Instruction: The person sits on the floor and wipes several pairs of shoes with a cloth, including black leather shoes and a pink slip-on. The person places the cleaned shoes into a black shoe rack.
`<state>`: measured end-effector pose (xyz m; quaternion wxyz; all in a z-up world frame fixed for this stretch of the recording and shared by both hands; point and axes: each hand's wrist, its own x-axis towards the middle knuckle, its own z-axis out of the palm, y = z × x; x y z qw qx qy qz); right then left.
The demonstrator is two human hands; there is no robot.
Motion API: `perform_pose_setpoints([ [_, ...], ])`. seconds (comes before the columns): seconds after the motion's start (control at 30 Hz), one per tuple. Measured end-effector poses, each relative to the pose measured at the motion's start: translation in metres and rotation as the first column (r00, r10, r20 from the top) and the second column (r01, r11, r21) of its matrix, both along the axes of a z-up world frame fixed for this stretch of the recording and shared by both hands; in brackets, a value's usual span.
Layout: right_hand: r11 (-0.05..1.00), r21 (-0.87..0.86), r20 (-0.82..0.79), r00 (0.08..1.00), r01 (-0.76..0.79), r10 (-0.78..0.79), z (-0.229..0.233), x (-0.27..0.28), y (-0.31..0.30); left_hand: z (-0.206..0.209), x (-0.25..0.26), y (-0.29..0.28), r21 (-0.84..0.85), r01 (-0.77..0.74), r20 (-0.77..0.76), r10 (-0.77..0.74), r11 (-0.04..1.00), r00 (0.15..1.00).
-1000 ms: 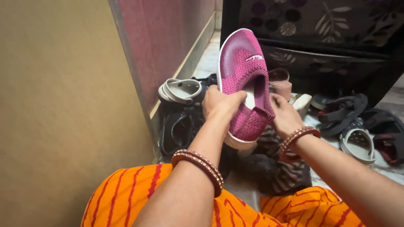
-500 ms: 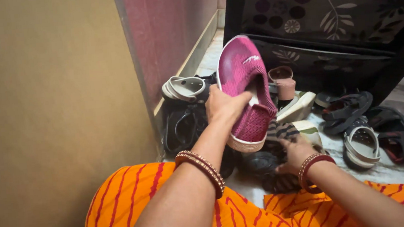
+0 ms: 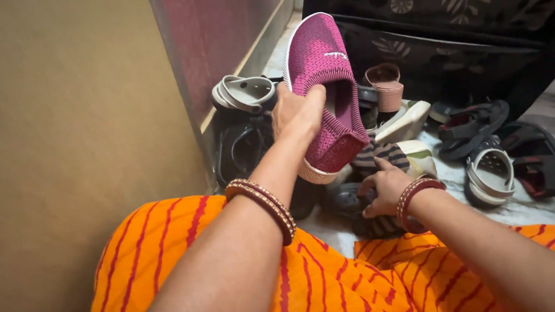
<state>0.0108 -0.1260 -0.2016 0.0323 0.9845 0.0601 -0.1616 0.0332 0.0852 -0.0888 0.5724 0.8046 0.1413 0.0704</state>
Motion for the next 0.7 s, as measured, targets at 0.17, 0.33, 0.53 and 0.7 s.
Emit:
perform_pose_setpoints([
  [0.17,0.997,0.005,0.093,0.993,-0.076,0.075,-0.016,0.011,-0.011,-0.005,0.004,0.0,0.019,0.035,0.011,-0.035,0.999,0.999],
  [0.33,0.998,0.025,0.083,0.995,0.059,-0.061,-0.014,0.022,-0.024,-0.004,0.003,0.001,-0.003,0.046,0.053,-0.046,0.999,0.998],
  [0.53,0.893,0.386,0.254,0.903,0.234,-0.346,0.009,0.043,-0.062,-0.005,0.002,0.004,-0.009,0.02,0.249,-0.017,1.0,0.968],
  [0.7,0.99,0.026,0.226,0.965,-0.141,0.132,0.041,0.055,-0.097,-0.004,0.001,0.003,-0.038,-0.021,0.328,0.032,0.999,0.944],
])
